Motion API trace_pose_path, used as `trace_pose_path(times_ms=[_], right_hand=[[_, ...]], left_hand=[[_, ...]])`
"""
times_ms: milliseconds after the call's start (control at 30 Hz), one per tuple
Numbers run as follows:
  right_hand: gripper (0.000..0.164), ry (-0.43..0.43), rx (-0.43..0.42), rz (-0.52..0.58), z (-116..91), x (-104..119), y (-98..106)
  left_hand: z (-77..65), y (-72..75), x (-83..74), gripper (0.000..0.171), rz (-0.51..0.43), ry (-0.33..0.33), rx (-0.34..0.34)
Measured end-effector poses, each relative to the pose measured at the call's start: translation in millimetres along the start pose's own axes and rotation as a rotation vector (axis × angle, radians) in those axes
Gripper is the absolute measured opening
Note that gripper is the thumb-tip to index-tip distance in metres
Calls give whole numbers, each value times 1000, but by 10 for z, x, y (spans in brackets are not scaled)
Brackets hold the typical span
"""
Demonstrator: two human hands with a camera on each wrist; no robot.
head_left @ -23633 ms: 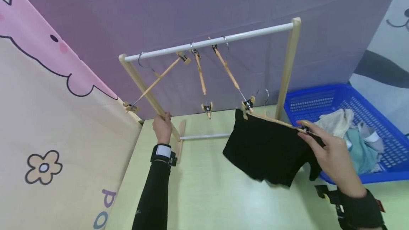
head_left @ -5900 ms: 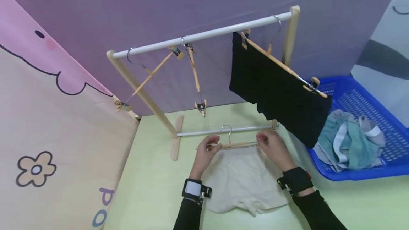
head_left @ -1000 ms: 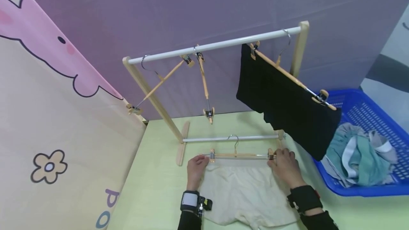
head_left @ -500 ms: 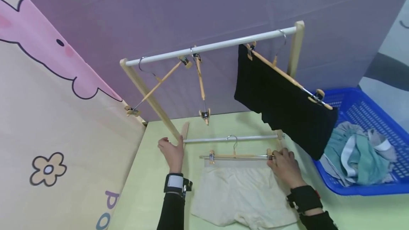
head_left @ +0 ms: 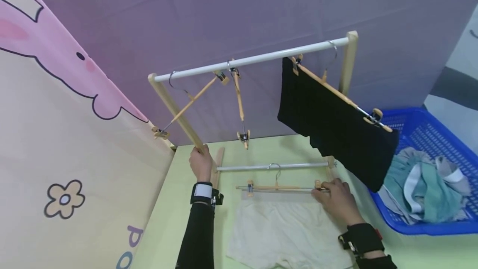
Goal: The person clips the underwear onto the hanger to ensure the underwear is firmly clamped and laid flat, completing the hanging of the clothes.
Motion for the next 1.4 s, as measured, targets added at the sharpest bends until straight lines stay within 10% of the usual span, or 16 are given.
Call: trace_pose_path(times_ms=[500, 1067, 1400], right_hand=[[34, -10, -107, 293, -57, 149, 147], [26, 281, -648, 57, -487, 1256, 1358], [33, 503, -843, 17, -672, 1677, 1731]], left_hand=[[108, -24, -15, 34, 125, -97, 55], [158, -70, 21, 32, 83, -101, 64], [137, -62, 3, 31, 77, -121, 70]])
Point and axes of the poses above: each hand's wrist, its own z-axis towards the middle knuckle, its own y-axis out of the back of the hand, x = y × z, the point moved 10 cm from there along z, towards the middle knuckle, and after that the axes turned 12 degrees about y, right-handed, at the moved point
